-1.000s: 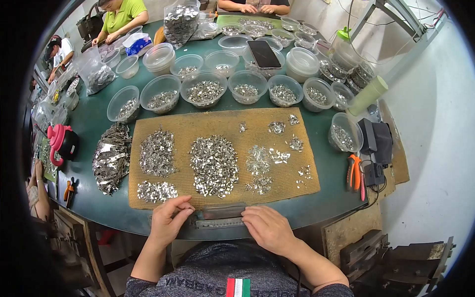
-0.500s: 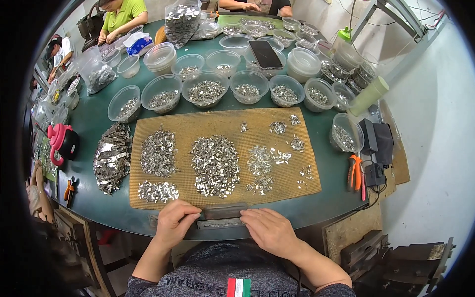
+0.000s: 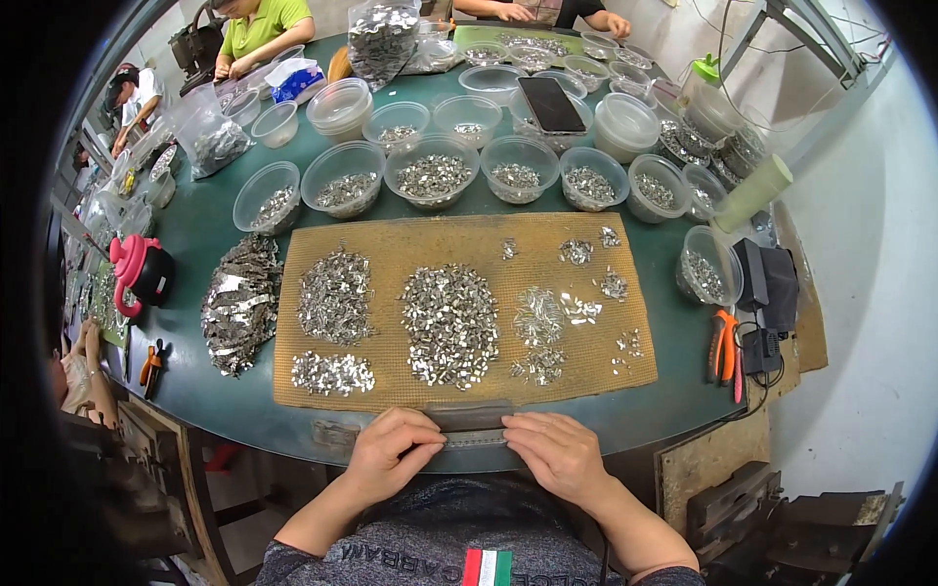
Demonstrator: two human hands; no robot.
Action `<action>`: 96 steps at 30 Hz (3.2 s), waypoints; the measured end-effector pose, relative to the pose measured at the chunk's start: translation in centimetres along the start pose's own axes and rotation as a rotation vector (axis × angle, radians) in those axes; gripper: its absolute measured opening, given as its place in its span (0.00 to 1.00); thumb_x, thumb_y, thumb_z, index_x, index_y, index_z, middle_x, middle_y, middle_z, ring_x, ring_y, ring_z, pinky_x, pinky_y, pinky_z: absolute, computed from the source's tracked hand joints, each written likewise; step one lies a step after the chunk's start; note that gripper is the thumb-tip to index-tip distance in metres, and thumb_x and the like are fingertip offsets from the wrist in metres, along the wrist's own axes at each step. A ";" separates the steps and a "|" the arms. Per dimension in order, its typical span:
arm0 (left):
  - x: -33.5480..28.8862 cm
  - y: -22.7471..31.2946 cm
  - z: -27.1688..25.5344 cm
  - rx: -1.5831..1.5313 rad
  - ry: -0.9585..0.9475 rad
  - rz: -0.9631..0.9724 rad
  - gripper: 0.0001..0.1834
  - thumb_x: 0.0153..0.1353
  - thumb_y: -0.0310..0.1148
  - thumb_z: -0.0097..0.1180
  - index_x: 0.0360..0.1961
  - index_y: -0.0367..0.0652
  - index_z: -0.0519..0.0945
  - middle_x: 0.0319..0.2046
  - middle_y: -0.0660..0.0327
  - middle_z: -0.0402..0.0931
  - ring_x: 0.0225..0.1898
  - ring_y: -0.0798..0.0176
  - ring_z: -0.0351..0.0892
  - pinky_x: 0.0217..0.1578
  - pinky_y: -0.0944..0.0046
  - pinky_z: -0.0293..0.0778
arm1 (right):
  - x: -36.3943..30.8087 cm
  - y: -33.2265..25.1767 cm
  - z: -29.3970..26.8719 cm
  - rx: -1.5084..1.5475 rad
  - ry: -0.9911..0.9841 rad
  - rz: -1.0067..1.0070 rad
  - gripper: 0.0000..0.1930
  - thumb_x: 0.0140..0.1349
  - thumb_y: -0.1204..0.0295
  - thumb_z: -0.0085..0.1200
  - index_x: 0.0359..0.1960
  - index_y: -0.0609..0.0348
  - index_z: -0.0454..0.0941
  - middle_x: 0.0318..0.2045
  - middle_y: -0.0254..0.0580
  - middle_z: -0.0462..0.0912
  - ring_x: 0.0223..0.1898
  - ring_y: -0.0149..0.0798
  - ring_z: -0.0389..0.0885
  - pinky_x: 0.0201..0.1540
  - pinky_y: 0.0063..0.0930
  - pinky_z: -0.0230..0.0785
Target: The person sorts small metal components by hand from plastic containers into sorting bins, then places them onto a jig for processing.
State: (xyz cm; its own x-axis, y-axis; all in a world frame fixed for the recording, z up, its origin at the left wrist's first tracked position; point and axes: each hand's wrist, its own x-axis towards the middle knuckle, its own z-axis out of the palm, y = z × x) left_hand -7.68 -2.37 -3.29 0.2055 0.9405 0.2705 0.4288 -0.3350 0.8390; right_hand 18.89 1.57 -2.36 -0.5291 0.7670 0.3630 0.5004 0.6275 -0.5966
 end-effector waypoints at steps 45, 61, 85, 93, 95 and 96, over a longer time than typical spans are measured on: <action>1.9 -0.4 -8.0 0.530 0.237 0.077 0.08 0.57 0.26 0.68 0.39 0.42 0.86 0.37 0.59 0.81 0.40 0.53 0.80 0.41 0.57 0.77 | 1.4 1.0 -3.3 0.007 0.141 0.531 0.03 0.62 0.75 0.62 0.34 0.59 0.81 0.27 0.44 0.85 0.25 0.43 0.84 0.29 0.35 0.75; 7.2 -5.5 -6.6 0.762 0.148 0.102 0.07 0.54 0.25 0.66 0.34 0.42 0.80 0.33 0.56 0.74 0.41 0.49 0.75 0.42 0.53 0.75 | 1.0 1.7 -3.6 -0.030 0.074 0.310 0.06 0.64 0.73 0.64 0.41 0.58 0.83 0.34 0.44 0.88 0.33 0.44 0.89 0.36 0.32 0.79; 1.4 -1.5 -4.8 0.275 0.219 -0.130 0.11 0.56 0.24 0.69 0.40 0.39 0.85 0.32 0.58 0.84 0.33 0.55 0.82 0.35 0.59 0.77 | 1.0 -1.4 0.0 -0.183 -0.070 -0.099 0.12 0.56 0.78 0.65 0.42 0.60 0.81 0.45 0.41 0.86 0.48 0.46 0.85 0.54 0.40 0.77; 1.3 -0.1 -3.1 0.254 0.137 -0.003 0.06 0.56 0.23 0.68 0.35 0.41 0.85 0.32 0.59 0.82 0.35 0.54 0.80 0.37 0.57 0.76 | 0.9 -1.3 -1.0 0.006 -0.145 0.052 0.15 0.58 0.77 0.64 0.48 0.59 0.81 0.48 0.43 0.87 0.50 0.45 0.86 0.53 0.40 0.78; 1.4 0.2 -2.5 0.216 0.107 -0.003 0.06 0.57 0.24 0.68 0.36 0.41 0.85 0.33 0.58 0.83 0.35 0.54 0.82 0.38 0.58 0.77 | 0.6 -1.3 -0.7 0.014 -0.079 0.069 0.14 0.58 0.75 0.66 0.46 0.58 0.83 0.47 0.43 0.88 0.48 0.46 0.87 0.52 0.39 0.79; 1.4 0.4 -2.1 0.175 0.098 -0.001 0.06 0.58 0.24 0.68 0.36 0.41 0.84 0.33 0.58 0.83 0.36 0.53 0.82 0.38 0.58 0.77 | 0.5 -1.1 -0.5 0.013 -0.078 0.070 0.14 0.58 0.75 0.66 0.46 0.58 0.83 0.47 0.43 0.88 0.48 0.46 0.87 0.52 0.39 0.79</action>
State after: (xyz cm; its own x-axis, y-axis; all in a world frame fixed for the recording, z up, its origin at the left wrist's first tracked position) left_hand -9.06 -1.04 -1.59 0.1216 0.9391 0.3216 0.5775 -0.3304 0.7466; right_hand 18.40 1.33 -1.13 -0.5453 0.7958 0.2632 0.5295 0.5705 -0.6279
